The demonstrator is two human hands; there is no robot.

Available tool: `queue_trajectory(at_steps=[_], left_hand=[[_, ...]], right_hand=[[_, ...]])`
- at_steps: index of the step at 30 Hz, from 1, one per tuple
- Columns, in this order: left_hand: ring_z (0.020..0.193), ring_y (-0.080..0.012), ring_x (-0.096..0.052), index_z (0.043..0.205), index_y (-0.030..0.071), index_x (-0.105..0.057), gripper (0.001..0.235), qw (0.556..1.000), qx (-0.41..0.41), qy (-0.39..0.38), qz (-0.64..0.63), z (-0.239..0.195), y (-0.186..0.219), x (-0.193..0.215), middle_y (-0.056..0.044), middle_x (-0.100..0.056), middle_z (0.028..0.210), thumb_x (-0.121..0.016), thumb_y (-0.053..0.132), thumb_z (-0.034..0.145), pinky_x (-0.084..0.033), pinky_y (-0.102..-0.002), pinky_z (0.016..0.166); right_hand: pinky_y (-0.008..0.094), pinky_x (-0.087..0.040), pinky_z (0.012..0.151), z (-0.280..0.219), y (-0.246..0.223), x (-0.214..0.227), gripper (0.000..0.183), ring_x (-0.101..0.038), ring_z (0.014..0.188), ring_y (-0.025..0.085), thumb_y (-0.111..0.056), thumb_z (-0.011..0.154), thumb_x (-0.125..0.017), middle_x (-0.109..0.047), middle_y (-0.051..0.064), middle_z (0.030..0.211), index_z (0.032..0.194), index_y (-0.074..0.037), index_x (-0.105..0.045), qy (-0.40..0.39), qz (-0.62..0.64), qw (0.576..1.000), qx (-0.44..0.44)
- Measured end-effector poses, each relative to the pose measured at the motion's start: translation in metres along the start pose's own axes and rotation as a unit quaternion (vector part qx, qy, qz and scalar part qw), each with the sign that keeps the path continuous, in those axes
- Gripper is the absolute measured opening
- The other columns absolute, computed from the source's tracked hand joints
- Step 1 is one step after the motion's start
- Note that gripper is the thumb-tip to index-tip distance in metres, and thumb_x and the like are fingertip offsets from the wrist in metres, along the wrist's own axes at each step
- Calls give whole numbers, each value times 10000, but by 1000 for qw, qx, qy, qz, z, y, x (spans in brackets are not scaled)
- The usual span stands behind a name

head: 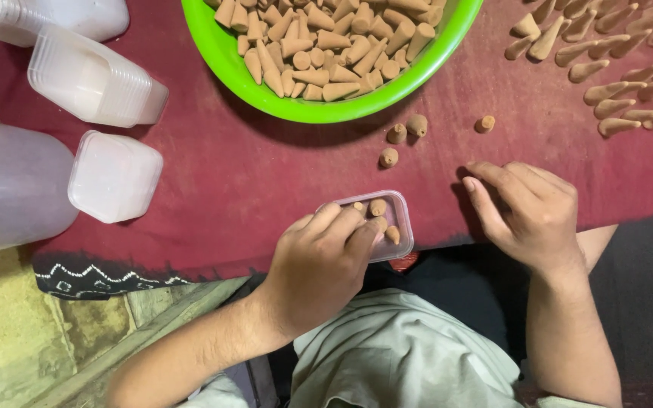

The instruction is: The person sorts small, cone-shaped clay objects from a green bowl into a small, clear plastic container. They pick up the cones by hand, place them into the container, and occasionally arrange them on the table surface.

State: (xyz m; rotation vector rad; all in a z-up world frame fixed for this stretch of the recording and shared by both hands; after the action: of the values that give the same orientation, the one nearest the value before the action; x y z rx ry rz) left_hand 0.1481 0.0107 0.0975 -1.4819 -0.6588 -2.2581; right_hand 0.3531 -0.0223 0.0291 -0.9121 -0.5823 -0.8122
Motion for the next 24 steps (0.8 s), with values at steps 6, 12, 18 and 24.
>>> queue_trajectory(at_steps=[6, 12, 18, 24], left_hand=[[843, -184, -637, 1077, 102, -693, 111, 999, 16, -24, -38, 0, -2, 2, 1, -623, 894, -589, 138, 1058, -527, -282, 633], [735, -176, -555, 984, 122, -689, 38, 994, 57, -83, -44, -19, -14, 4, -3, -662, 940, -680, 159, 991, -490, -285, 477], [691, -146, -514, 962, 135, -681, 71, 998, 13, -61, -10, -21, -7, 5, 42, -569, 799, -684, 64, 974, -409, -255, 478], [681, -147, -489, 893, 161, -646, 181, 999, 12, -39, -13, -14, -9, 11, 48, -528, 771, -668, -8, 953, -409, -255, 492]], right_hand=[[338, -471, 636, -1, 1, -1, 80, -571, 631, 220, 15, 1046, -775, -714, 123, 870, 1109, 61, -756, 1, 0, 1000, 3], [337, -495, 657, 1, -1, 0, 73, -596, 651, 222, 12, 1044, -777, -745, 138, 919, 1090, 66, -763, 4, -5, 1000, 7], [351, -482, 667, -4, 1, -3, 62, -590, 664, 233, 18, 1065, -769, -728, 126, 907, 1114, 56, -763, -5, -20, 1000, 0], [336, -473, 643, -2, -1, -2, 65, -571, 637, 216, 20, 1059, -779, -713, 119, 871, 1109, 57, -762, -4, -26, 1000, 12]])
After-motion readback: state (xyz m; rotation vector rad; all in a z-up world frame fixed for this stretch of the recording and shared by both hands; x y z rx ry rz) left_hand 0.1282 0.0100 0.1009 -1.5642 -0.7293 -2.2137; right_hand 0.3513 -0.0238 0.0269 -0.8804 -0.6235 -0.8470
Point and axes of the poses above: each hand's wrist, its own z-axis towards the middle knuckle, its own x-axis out of the back of the hand, y = z × x, the point moved 7 cm from there along z, towards the middle knuckle
